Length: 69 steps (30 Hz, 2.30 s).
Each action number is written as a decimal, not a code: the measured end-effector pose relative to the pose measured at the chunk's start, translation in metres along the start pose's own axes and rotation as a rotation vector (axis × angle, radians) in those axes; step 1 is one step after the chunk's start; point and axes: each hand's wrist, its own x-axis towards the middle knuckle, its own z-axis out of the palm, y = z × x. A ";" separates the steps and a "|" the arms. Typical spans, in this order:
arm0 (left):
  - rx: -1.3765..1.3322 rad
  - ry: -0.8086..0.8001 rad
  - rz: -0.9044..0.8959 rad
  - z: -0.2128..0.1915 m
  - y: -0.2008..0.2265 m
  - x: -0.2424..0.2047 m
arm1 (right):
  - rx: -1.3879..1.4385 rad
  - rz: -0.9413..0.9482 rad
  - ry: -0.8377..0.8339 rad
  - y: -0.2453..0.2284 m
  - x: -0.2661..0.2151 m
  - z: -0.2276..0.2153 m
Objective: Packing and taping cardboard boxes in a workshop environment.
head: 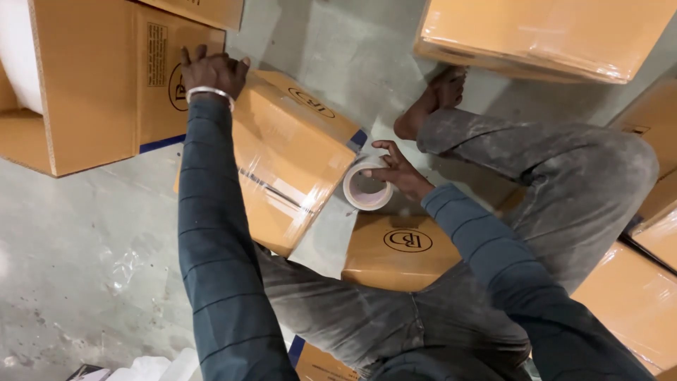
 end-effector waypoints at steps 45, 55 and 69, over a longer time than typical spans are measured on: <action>-0.400 -0.581 -1.059 -0.077 0.135 -0.308 | -0.123 -0.356 0.099 -0.151 0.238 0.063; -0.395 0.182 -0.532 -0.040 0.172 -0.093 | -0.192 -0.565 -0.012 -0.129 0.255 0.063; -0.219 0.089 -0.666 -0.034 0.165 -0.088 | -0.155 -0.161 -0.066 -0.088 0.055 -0.042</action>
